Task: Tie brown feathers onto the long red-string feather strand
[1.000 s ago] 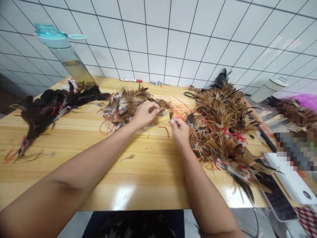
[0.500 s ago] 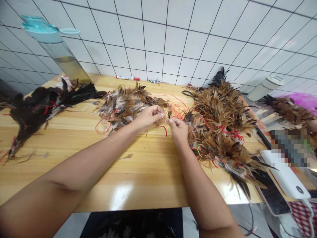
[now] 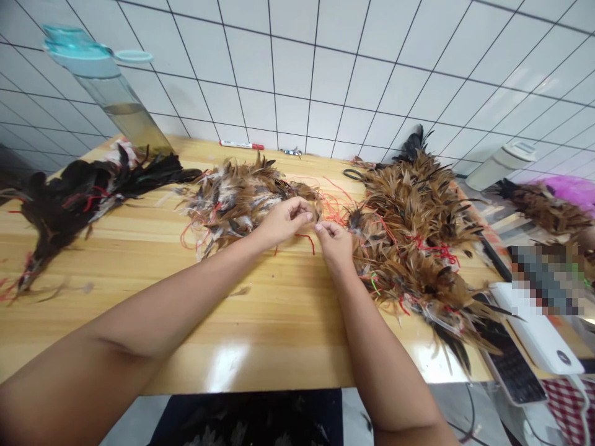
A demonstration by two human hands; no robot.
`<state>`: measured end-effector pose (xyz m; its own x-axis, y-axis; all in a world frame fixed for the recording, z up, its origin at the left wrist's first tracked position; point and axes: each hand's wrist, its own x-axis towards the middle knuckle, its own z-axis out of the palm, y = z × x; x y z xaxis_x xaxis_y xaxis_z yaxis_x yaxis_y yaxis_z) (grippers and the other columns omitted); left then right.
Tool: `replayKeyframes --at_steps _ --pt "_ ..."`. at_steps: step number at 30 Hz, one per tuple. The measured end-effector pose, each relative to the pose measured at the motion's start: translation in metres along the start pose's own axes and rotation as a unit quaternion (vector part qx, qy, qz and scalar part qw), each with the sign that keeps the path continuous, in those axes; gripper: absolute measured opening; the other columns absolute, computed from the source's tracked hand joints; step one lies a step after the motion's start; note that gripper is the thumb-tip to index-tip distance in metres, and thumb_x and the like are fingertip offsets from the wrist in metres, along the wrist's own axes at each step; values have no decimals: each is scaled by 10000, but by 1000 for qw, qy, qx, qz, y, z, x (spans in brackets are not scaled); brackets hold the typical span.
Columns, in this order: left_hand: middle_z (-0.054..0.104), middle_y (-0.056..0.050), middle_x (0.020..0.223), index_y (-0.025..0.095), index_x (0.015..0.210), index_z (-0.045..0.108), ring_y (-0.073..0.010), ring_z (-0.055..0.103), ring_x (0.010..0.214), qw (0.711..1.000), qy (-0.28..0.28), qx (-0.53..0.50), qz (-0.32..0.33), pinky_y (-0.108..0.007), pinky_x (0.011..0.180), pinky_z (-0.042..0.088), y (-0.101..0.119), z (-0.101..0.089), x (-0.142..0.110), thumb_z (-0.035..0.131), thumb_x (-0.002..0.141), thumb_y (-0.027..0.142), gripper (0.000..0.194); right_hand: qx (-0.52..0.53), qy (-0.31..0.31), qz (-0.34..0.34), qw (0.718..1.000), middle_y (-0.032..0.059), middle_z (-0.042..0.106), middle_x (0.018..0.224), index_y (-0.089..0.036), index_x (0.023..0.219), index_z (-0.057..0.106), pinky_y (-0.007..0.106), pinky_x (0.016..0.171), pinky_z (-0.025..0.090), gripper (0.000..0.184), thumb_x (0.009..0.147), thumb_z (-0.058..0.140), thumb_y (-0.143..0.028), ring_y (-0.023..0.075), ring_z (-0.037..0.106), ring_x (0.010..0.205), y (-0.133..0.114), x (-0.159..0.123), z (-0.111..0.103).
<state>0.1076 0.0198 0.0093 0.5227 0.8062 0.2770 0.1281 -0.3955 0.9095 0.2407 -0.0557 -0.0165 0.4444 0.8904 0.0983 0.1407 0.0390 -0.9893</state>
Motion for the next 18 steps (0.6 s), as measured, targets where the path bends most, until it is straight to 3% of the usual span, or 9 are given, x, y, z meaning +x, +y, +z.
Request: replayKeyframes --at_steps 3,5,11,14,18 --pt "671 -36 902 154 936 617 -128 599 800 998 53 45 -1 -255 768 469 -8 -8 4 550 830 182 129 -2 32 1 999 13 658 705 -181 737 669 279 665 431 261 679 677 -436 139 539 659 0 1 -2" --pt "664 -51 931 158 940 642 -153 598 860 987 73 145 8 -292 830 469 -16 -15 7 535 817 131 165 -1 49 8 999 20 657 714 -180 746 658 278 655 425 289 684 667 -461 139 538 659 -1 2 -4" --pt "621 -125 1067 158 1054 689 -264 528 1055 925 15 379 37 -414 955 426 -33 -20 6 485 859 157 282 -16 52 -7 999 22 652 720 -180 732 642 274 662 423 271 690 642 -447 143 539 684 -4 1 -3" --pt "613 -145 1073 156 1048 695 -288 499 1046 905 -5 424 39 -437 943 419 -34 -15 4 485 870 193 278 -34 52 -15 998 18 644 702 -182 722 637 272 654 420 247 701 620 -427 142 527 674 -5 0 -1" --pt "612 -125 1008 174 928 697 -275 494 1000 902 -9 428 46 -419 890 416 -30 -14 4 472 871 184 233 -55 50 -26 997 5 619 654 -187 708 634 267 621 405 238 706 611 -424 138 494 637 -5 0 -1"
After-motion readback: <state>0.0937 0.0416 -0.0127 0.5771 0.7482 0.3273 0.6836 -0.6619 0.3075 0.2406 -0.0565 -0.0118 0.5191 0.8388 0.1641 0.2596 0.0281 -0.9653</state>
